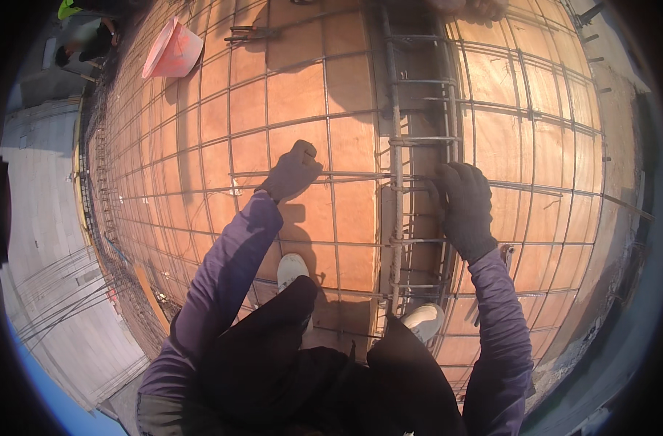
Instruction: The person works on a metal scaffolding structure, using pliers to twist and secure wire ties at intersections of the metal grid. The person repeatedly positions the wires and tightens them to fasten the scaffolding components together.
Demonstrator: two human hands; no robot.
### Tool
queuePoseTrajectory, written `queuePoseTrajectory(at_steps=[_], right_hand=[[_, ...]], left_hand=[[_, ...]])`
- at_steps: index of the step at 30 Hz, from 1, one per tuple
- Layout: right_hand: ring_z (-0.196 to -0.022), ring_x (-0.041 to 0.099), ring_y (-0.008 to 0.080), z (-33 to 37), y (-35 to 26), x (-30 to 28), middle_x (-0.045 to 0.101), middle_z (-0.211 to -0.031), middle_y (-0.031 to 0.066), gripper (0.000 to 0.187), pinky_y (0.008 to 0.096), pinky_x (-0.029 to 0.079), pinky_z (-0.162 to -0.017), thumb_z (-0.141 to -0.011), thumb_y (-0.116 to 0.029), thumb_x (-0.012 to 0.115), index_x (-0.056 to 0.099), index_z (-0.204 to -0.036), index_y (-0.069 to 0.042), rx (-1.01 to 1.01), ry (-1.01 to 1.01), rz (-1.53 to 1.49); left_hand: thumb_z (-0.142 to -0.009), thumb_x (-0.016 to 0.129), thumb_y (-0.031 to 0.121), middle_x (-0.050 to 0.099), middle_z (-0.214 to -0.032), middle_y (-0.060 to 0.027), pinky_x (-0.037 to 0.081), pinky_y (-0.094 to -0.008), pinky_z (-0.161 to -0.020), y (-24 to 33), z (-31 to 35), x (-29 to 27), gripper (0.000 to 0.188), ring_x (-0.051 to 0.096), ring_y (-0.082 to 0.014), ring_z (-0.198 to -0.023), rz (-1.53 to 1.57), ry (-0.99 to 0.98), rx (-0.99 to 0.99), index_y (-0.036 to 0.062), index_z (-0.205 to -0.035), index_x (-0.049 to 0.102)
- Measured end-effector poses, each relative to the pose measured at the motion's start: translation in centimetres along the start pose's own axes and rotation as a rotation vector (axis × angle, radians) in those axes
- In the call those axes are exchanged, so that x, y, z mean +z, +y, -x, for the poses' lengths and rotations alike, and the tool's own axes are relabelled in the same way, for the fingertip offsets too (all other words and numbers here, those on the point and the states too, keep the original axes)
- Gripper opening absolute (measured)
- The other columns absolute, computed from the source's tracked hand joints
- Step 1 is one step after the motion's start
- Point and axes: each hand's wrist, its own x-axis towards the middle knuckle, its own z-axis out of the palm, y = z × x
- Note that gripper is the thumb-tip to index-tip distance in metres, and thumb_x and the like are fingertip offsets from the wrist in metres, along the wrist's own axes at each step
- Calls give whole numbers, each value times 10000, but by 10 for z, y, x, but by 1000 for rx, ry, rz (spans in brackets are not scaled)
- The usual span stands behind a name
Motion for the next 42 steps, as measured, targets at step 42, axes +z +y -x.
queuePoseTrajectory(at_steps=[42], right_hand=[[-1011, 701, 300, -66, -77, 133, 710, -1085, 59, 315, 434, 568, -883, -982, -168, 588, 733, -1243, -267, -134, -621, 58]], left_hand=[[-852, 802, 370, 697, -1208, -194, 535, -453, -987, -182, 144, -46, 565, 654, -377, -1168, -539, 587, -249, 57, -1306, 679]])
